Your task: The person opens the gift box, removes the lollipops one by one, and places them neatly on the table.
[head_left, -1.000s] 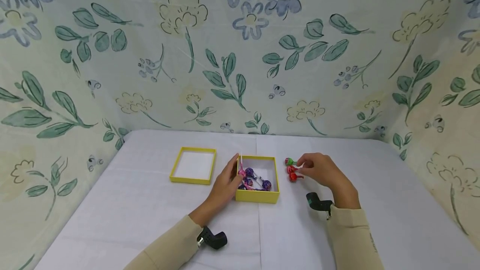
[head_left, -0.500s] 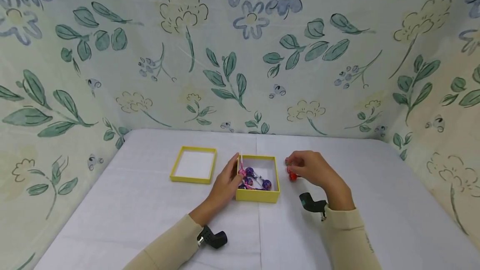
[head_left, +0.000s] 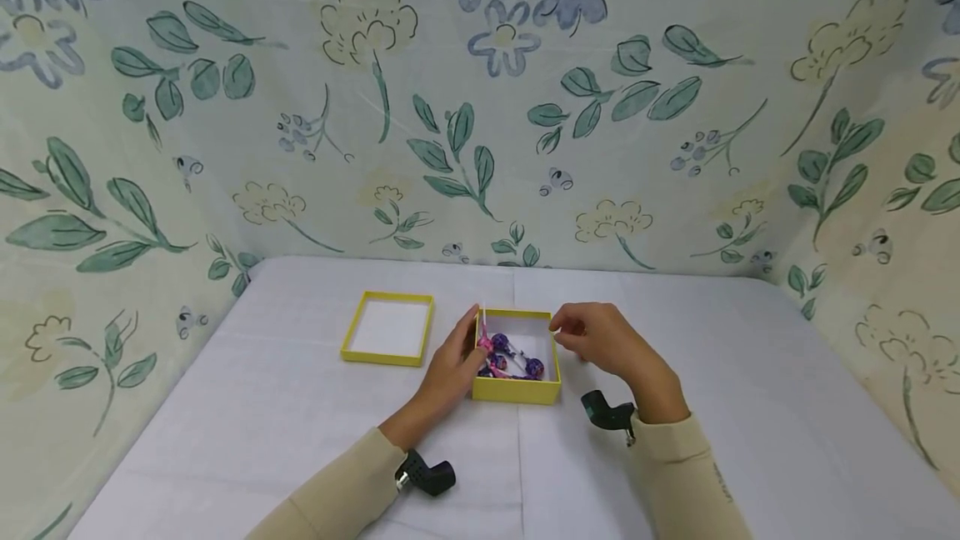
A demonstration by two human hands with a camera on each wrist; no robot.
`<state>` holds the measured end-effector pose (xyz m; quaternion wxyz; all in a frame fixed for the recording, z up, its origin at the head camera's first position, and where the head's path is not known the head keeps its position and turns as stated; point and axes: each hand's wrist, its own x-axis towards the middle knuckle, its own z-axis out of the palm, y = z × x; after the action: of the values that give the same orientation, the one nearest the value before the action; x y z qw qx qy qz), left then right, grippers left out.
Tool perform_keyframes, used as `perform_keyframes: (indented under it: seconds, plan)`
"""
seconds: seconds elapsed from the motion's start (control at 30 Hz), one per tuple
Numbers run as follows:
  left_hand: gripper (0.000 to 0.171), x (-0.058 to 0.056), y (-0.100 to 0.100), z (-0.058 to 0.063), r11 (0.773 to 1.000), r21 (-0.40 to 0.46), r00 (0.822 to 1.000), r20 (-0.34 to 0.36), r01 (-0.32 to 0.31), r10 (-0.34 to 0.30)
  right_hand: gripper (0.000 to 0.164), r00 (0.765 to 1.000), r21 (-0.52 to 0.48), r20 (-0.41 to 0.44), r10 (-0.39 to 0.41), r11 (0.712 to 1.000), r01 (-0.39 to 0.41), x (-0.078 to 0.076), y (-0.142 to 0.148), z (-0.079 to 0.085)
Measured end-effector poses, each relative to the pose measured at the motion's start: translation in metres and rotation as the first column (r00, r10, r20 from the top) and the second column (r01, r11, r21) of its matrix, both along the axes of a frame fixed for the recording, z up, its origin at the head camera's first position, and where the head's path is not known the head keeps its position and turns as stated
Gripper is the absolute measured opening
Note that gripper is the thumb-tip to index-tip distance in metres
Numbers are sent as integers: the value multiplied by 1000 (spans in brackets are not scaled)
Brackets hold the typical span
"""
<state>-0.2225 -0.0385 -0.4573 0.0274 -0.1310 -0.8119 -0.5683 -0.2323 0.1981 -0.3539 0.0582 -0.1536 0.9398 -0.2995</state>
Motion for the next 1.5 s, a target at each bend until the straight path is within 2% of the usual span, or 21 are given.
perform_keyframes:
  seconds: [0.23,0.5,0.8,1.1,1.5]
  plan:
    - [64,0,-3,1,1000,19,1000,-6,10,-9,10,996,12,-55,74,997,-74,0,-19,-1]
    - [64,0,-1,1,999,35,1000,24,14,-14,12,989,39,-73,126,992,-123,1,-35,1]
    - [63,1,-1,2,1000,7,1000,17,-3,3,13,975,30,-104,198,980,-196,-9,-55,-3]
    - [63,1,-1,2,999,20,1000,2,30,-30,16,986,-10,-52,161,987,-162,-17,-67,-19]
    - [63,0,-2,2,1000,13,1000,-5,16,-16,20,982,-37,-73,175,983,-178,-20,-69,-31]
